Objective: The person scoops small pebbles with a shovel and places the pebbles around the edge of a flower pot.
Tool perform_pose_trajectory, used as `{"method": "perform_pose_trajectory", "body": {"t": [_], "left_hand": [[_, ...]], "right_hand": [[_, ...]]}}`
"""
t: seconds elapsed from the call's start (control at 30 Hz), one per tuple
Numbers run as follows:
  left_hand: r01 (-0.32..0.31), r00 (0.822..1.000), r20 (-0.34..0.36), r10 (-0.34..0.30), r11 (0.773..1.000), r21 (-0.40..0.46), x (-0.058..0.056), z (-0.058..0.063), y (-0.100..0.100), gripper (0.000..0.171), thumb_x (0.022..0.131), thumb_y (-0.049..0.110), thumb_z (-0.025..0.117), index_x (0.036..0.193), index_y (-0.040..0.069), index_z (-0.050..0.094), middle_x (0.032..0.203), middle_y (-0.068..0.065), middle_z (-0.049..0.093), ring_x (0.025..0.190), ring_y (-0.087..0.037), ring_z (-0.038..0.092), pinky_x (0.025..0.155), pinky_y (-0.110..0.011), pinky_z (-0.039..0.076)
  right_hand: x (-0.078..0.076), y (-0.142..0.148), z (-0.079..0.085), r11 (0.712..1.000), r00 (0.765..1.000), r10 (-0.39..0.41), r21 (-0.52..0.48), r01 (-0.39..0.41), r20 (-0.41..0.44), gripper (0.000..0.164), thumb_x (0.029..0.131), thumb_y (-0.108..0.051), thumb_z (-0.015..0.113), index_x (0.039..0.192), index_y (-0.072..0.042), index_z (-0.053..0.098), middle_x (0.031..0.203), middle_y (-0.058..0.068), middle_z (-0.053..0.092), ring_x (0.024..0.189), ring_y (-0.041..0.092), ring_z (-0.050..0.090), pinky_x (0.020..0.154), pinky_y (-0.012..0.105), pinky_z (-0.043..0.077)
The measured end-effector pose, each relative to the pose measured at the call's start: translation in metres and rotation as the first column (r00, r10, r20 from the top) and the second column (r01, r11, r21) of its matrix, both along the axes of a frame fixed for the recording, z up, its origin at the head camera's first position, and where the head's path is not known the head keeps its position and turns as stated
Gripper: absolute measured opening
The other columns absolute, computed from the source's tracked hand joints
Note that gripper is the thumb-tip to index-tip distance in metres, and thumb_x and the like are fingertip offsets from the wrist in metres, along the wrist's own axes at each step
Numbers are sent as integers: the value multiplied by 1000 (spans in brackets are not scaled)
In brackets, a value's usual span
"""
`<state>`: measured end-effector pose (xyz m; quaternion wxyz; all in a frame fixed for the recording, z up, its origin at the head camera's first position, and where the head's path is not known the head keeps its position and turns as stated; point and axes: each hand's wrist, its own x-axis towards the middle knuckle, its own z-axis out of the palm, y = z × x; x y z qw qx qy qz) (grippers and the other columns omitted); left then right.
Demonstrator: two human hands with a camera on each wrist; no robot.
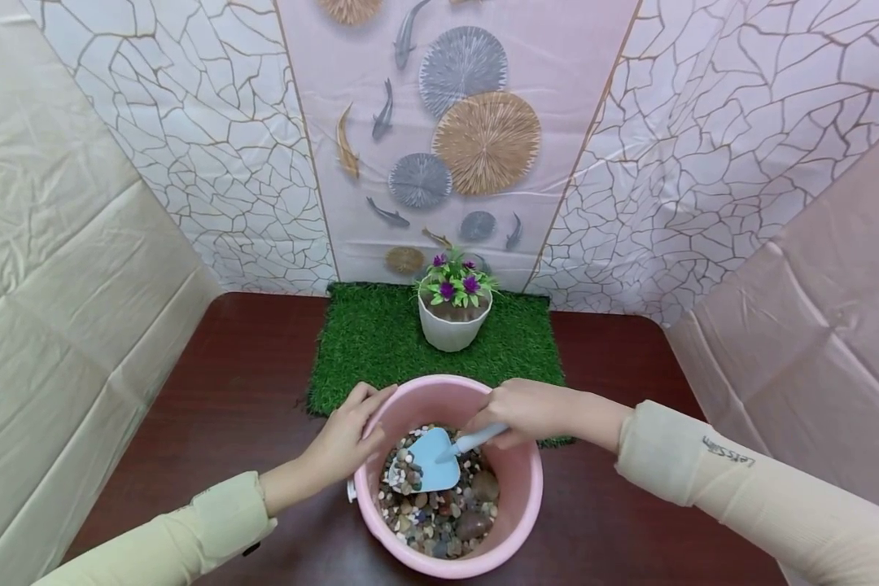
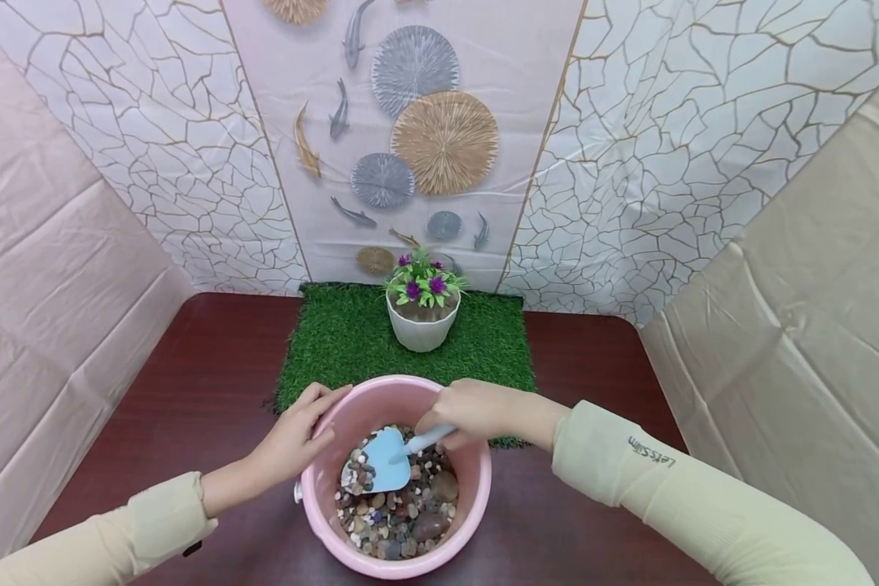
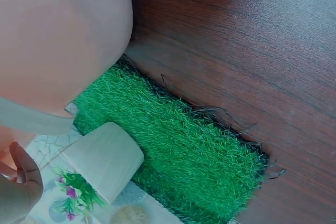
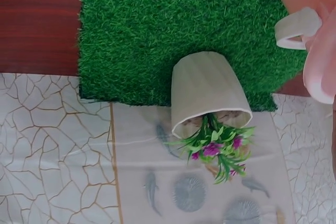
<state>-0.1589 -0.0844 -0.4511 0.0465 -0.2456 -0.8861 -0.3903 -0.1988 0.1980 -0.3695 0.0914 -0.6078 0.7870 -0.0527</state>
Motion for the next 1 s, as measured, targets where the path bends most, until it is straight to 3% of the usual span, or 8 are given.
{"method": "perform_pose_trajectory", "body": {"t": [0.37,0.67,1.0], "left_hand": [[8,1000,25,-8,1000,-3,-2,2,-1,56,83,-1,56,138,2,47,104,-6,49,59,0,34,52,-19,39],[8,998,65,-8,1000,-6,-2,5,1,54,85,1,54,138,4,46,107,-6,49,60,-2,38,52,-19,42],[1,998,56,0,1000,-1,0,1,-1,55,83,0,56,138,2,46,106,-6,49,61,-1,38,53,-19,42]], "right_hand": [[-4,14,12,994,992,-100,-32,102,72,30,78,-8,69,107,-16,71,96,-5,71,75,0,61,65,15,47],[-3,29,17,988,990,-128,-83,133,64,34,77,-6,68,109,-16,71,80,-7,64,63,-3,47,57,12,40],[0,43,23,973,978,-196,-109,203,68,36,78,-8,69,113,-18,70,84,-7,66,60,-5,42,54,11,36]]}}
